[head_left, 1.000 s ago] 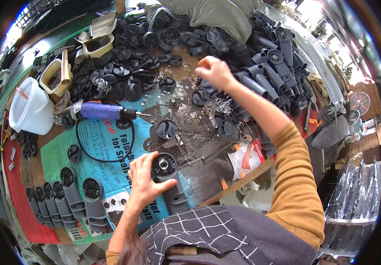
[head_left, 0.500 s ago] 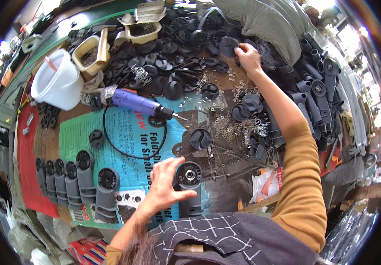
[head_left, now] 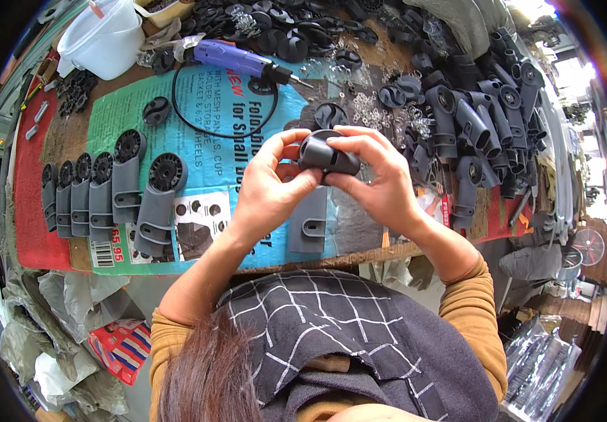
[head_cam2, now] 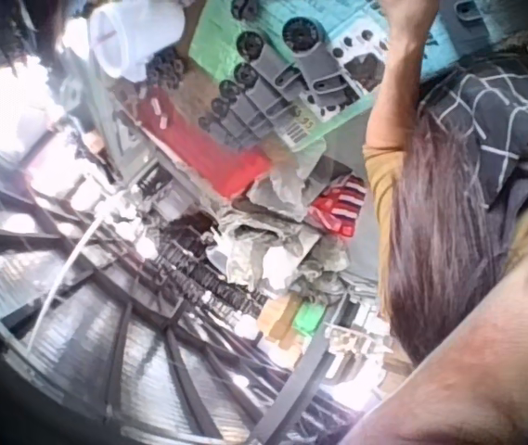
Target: The person assembles small wheels by inserting bearings and securing components with a hot glue gun. They repeatedly pick up wheel parts, apply glue, and press pieces together on a cluttered workbench.
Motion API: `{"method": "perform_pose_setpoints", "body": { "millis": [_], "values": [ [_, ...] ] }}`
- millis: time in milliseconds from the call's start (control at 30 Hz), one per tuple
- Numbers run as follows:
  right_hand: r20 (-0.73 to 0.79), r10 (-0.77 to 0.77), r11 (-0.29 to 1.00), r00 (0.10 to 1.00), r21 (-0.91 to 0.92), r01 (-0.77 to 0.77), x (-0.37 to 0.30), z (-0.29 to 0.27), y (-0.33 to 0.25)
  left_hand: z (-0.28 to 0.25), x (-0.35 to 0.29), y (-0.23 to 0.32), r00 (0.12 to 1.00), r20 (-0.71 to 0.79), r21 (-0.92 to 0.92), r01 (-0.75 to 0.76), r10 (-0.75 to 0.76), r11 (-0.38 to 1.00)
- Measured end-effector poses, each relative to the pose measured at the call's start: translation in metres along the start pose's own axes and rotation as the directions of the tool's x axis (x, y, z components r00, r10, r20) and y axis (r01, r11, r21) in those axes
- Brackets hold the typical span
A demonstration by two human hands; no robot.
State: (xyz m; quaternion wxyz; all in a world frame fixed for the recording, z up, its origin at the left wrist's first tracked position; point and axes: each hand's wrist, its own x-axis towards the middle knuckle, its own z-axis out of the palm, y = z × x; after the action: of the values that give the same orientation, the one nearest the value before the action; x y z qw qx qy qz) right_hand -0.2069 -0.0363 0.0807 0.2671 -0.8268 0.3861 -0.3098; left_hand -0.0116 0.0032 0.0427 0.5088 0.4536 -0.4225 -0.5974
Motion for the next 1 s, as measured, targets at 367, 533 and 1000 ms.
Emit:
{"method": "perform_pose_setpoints", "body": {
  "millis": [367,533,1000],
  "values": [
    [-0.155,0.225,0.962,0.962,-0.123,-0.245,-0.042,0.005,0.04,-0.028,0.009,-0.041,0.989,0.147,0.835,-0.138,0.026,0.533],
    [-0.009,0.114,0.993,0.993,-0.009,-0.115,-0.015,0.015,0.015,-0.026,-0.008,-0.042,0.993,0.081,0.831,-0.117,0.09,0.544],
    [0.31,0.144,0.99,0.94,-0.044,-0.136,-0.001,0.036,0.028,-0.043,0.002,-0.046,0.983,0.166,0.805,-0.18,0.076,0.565]
  ]
}}
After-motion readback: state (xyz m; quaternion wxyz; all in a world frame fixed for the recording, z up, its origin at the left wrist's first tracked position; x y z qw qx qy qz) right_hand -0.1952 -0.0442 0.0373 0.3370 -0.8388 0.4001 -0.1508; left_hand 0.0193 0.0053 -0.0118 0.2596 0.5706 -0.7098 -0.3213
